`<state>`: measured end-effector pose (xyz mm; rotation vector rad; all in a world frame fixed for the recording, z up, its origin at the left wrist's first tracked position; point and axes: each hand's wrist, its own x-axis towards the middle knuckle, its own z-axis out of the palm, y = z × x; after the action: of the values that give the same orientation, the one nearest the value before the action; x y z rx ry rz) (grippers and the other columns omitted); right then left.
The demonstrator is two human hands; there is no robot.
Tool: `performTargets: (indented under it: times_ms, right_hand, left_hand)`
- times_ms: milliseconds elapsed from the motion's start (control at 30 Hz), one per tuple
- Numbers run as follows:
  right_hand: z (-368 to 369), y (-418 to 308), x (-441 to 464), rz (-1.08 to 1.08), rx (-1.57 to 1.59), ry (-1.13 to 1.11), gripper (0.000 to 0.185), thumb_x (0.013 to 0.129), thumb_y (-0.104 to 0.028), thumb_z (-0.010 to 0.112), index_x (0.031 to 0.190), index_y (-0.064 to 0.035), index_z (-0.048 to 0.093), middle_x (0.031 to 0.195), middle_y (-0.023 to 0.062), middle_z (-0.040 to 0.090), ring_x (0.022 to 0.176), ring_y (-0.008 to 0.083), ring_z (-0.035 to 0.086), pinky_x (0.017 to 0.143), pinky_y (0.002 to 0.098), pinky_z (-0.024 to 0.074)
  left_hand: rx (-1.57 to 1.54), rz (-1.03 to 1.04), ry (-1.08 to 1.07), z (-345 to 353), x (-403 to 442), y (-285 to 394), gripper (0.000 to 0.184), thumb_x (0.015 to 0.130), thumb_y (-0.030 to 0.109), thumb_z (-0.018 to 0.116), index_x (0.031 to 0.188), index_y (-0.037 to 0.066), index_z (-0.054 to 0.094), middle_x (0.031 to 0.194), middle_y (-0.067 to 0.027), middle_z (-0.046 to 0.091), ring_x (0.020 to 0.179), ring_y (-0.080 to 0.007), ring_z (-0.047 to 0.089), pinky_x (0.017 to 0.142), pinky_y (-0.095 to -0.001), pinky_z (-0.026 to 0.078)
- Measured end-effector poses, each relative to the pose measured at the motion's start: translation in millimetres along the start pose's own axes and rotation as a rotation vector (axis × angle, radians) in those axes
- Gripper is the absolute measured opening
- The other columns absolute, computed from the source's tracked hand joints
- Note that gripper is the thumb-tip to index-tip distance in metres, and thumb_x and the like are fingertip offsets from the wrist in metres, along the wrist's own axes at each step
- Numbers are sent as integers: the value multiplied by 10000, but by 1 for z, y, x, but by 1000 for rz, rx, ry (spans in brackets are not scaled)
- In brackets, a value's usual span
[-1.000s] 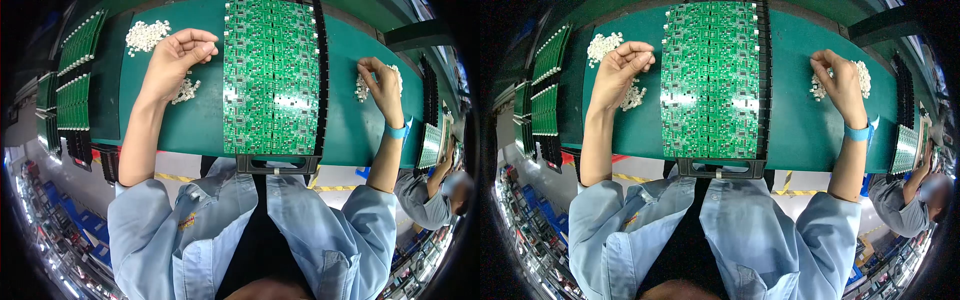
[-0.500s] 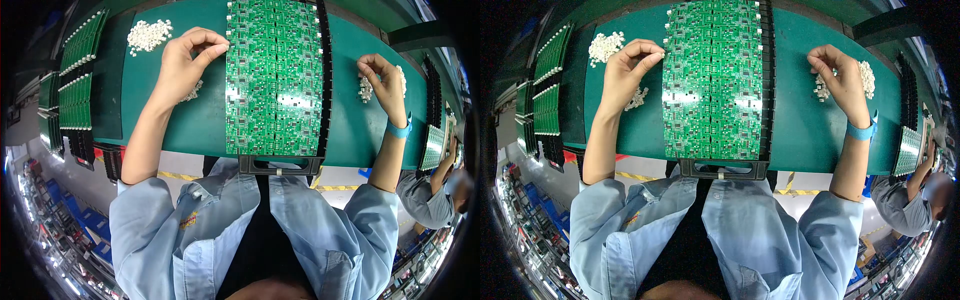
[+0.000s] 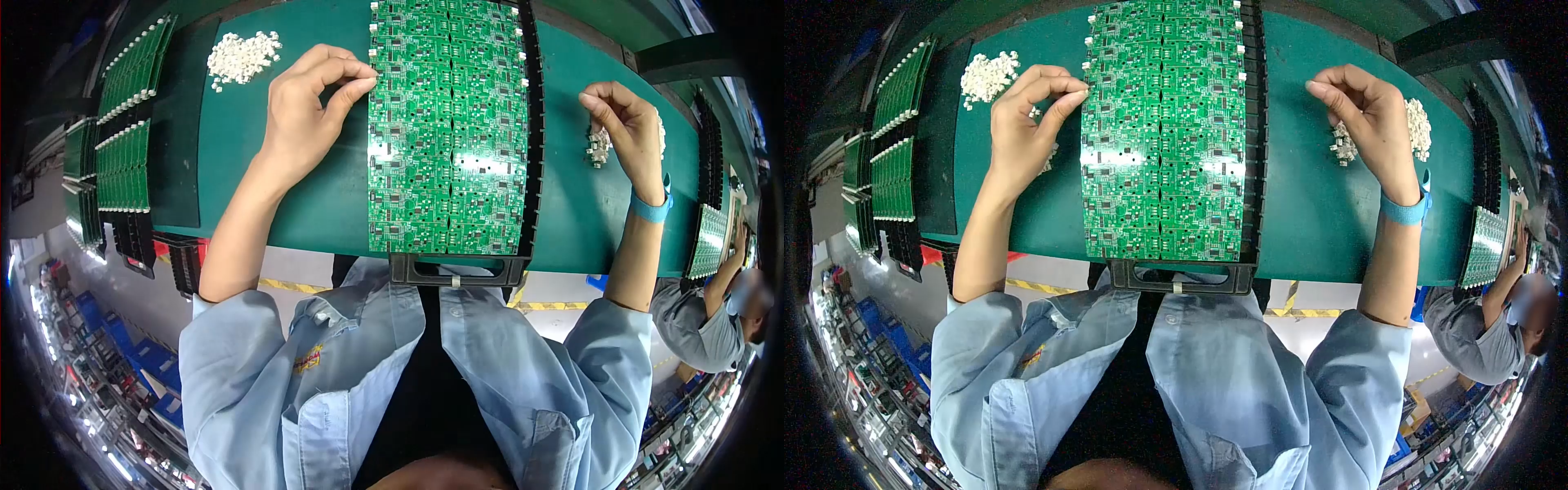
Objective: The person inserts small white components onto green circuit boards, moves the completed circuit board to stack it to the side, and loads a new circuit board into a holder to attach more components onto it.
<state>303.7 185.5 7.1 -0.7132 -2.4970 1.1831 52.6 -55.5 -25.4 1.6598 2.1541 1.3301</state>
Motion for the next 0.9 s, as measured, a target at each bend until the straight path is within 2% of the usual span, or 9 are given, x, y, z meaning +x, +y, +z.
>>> performTargets:
  times_ms: [167, 300, 500, 667, 833, 900]
  right_hand:
    - [7, -6, 3, -50, 155, -11, 93, 875, -67, 622, 895, 19, 649, 684, 25, 572, 575, 76, 486, 553, 179, 408]
    - [0, -2, 7, 12, 192, -104, 126, 873, -48, 613, 962, 28, 662, 722, 38, 598, 588, 82, 506, 579, 184, 434]
    - [12, -9, 8, -34, 235, -114, 142, 868, -37, 611, 978, 35, 664, 752, 47, 619, 616, 88, 534, 596, 189, 447]
    - [22, -13, 7, -65, 263, -116, 155, 864, -28, 609, 991, 40, 666, 775, 54, 635, 639, 93, 556, 609, 192, 457]
    - [25, -13, 8, -83, 311, -138, 154, 847, -22, 626, 979, 44, 670, 797, 58, 653, 663, 101, 582, 610, 200, 462]
    - [24, -14, 8, -97, 248, -156, 161, 839, -4, 632, 990, 43, 660, 814, 65, 655, 689, 118, 597, 646, 206, 478]
  left_hand:
    - [97, -15, 65, -20, -1, 10, 71, 793, 42, 661, 851, 3, 672, 831, -41, 621, 639, -148, 520, 591, -255, 422]
    - [339, -265, -342, -39, -20, 21, 89, 777, 19, 656, 860, -12, 648, 840, -78, 620, 705, -192, 548, 663, -285, 434]
    - [477, -87, -313, -26, -32, 20, 76, 775, -2, 627, 849, -19, 626, 791, -76, 615, 671, -205, 534, 625, -306, 421]
    - [369, -110, -251, -22, -30, 22, 66, 749, -14, 612, 813, -18, 624, 746, -95, 605, 682, -247, 540, 639, -331, 434]
    - [307, -242, -199, -24, -30, 23, 57, 768, -30, 602, 822, -30, 621, 750, -90, 607, 622, -224, 521, 597, -311, 426]
    - [222, -266, -145, -23, -29, 21, 58, 779, -33, 602, 832, -37, 624, 752, -82, 607, 588, -197, 502, 565, -293, 412]
